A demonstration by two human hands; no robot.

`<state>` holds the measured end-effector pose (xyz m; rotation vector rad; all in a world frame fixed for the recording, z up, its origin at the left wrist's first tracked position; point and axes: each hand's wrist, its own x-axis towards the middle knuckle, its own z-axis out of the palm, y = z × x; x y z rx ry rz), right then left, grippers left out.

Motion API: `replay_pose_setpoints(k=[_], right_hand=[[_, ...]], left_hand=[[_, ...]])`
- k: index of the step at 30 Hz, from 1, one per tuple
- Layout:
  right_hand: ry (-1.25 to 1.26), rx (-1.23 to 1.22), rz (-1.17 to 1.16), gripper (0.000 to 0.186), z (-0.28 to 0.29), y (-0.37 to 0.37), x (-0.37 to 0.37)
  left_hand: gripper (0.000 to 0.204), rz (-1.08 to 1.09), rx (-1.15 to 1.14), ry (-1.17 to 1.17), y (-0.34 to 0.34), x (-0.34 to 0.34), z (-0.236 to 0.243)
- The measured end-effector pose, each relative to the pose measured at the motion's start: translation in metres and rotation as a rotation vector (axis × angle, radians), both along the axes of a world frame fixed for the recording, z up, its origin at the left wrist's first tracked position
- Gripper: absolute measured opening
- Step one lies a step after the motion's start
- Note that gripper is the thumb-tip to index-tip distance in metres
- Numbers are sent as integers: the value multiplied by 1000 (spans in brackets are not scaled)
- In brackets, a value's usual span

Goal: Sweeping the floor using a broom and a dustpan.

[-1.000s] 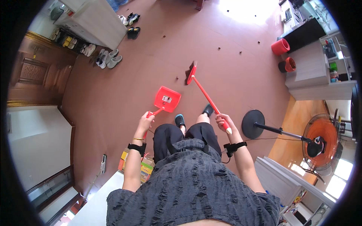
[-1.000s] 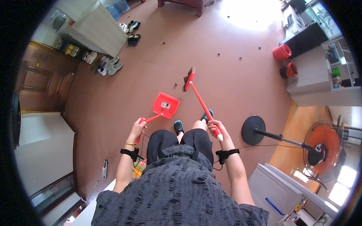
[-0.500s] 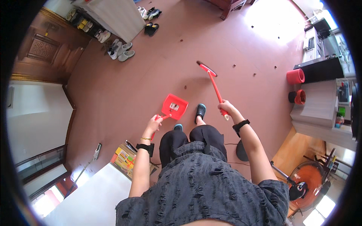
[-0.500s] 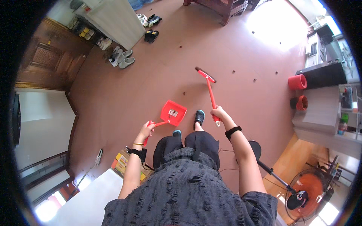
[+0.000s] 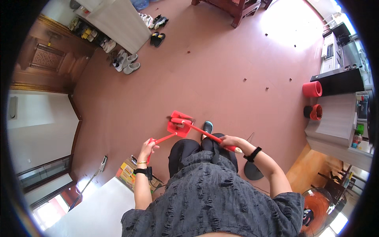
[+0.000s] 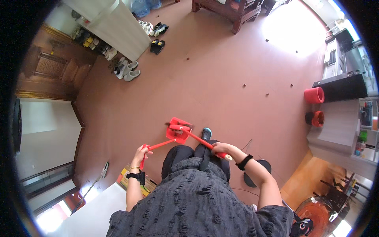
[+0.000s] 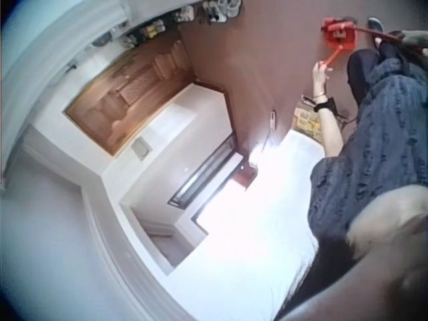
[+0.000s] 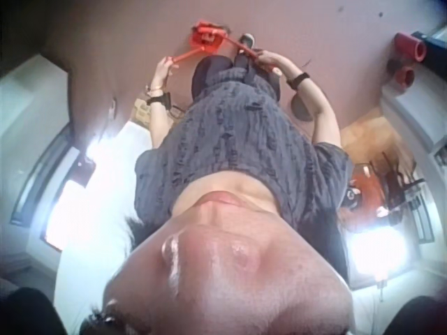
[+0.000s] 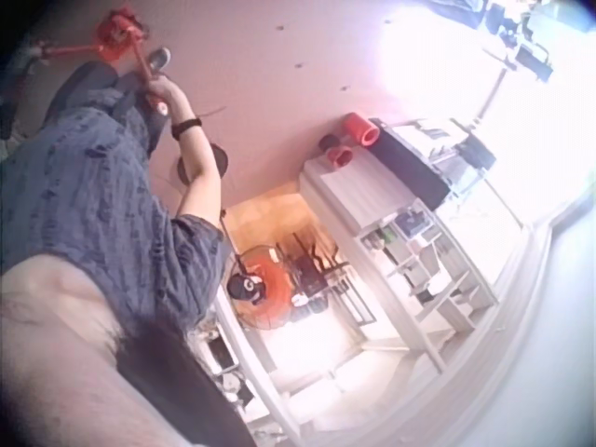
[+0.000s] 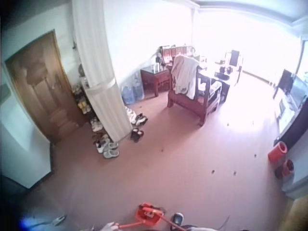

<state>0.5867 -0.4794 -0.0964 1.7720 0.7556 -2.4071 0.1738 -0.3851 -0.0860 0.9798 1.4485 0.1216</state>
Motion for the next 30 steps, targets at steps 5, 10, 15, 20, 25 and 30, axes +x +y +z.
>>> replay_pose_setpoints(k=[5,10,15,20,25,30], right_hand=[[118,62,17,44,48,-6,40],[178,67,-113,50,82,18,31],[349,97,-316,41,49,91,-8],[572,-52,-736,12,-4,181,-55],[1119,-579,-1334,7,-49,254,-47],[1226,-691,-1673,33,-56,258,-6]], left_hand=[[27,303,8,-7,1,-13,15],[23,596,47,-88,3,-22,41],[24,760,85,-118,23,-31,47],[25,849,117,-286,74,-44,38],[21,781,136,-243,130,-63,16],[21,512,132,-117,171,-88,-9]])
